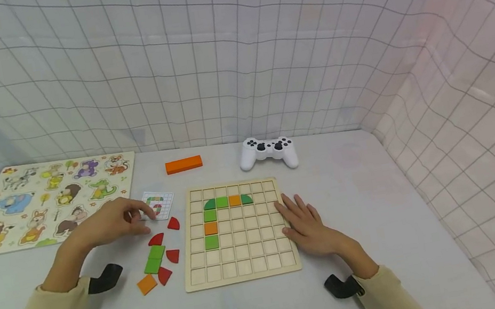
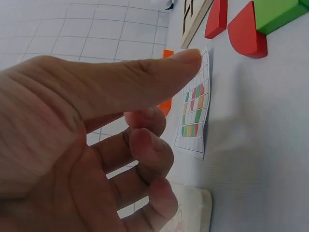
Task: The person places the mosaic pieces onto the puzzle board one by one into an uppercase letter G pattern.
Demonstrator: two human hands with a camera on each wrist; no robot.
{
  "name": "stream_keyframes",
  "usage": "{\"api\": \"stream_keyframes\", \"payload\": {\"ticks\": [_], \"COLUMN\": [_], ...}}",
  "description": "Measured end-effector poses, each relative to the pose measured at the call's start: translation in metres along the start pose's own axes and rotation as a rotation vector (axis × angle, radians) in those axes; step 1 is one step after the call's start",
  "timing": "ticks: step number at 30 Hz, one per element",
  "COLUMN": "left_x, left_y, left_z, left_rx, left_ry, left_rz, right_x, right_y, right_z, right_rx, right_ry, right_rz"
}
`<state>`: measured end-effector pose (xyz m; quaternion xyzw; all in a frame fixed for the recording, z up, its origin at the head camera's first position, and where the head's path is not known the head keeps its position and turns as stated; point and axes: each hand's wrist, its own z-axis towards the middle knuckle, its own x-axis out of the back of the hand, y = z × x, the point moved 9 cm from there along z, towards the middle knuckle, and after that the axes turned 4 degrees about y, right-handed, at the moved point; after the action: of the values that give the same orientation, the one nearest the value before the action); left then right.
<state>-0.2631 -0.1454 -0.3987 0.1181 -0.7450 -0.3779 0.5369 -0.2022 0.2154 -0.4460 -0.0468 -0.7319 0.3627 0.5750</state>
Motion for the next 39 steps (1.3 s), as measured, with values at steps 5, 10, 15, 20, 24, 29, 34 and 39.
{"api": "stream_keyframes", "payload": {"ticks": [5,10,15,20,24,29,34,39], "left_x": [-0.005,-0.007,-0.009,-0.010,-0.013,-0.018,-0.023,-0.025], "left_y": [-0.003,-0.004,-0.001,0.000,-0.001,0.001,0.005,0.005], "left_z": [0.000,0.000,-0.002,-0.003,-0.002,-0.001,0.001,0.003], "left_rx": [0.013,0.018,0.002,-0.005,0.004,-0.018,-0.054,-0.043], "left_ry": [-0.049,-0.059,-0.068,-0.084,-0.100,-0.111,-0.115,-0.111], "left_rz": [-0.032,-0.038,-0.042,-0.052,-0.050,-0.054,-0.055,-0.045], "right_x": [0.000,0.000,0.001,0.001,0.001,0.000,0.000,-0.001], "right_y": [0.000,0.000,-0.003,-0.003,-0.002,-0.001,-0.001,-0.001], "right_z": [0.000,0.000,0.000,0.000,0.000,0.000,-0.001,-0.001], "right_rx": [-0.003,-0.006,0.002,-0.007,-0.012,-0.008,-0.001,0.001], "right_ry": [-0.002,-0.005,0.001,0.000,-0.001,-0.001,0.004,0.006], "right_rz": [0.002,0.004,0.010,-0.002,0.001,0.006,0.005,0.001]}}
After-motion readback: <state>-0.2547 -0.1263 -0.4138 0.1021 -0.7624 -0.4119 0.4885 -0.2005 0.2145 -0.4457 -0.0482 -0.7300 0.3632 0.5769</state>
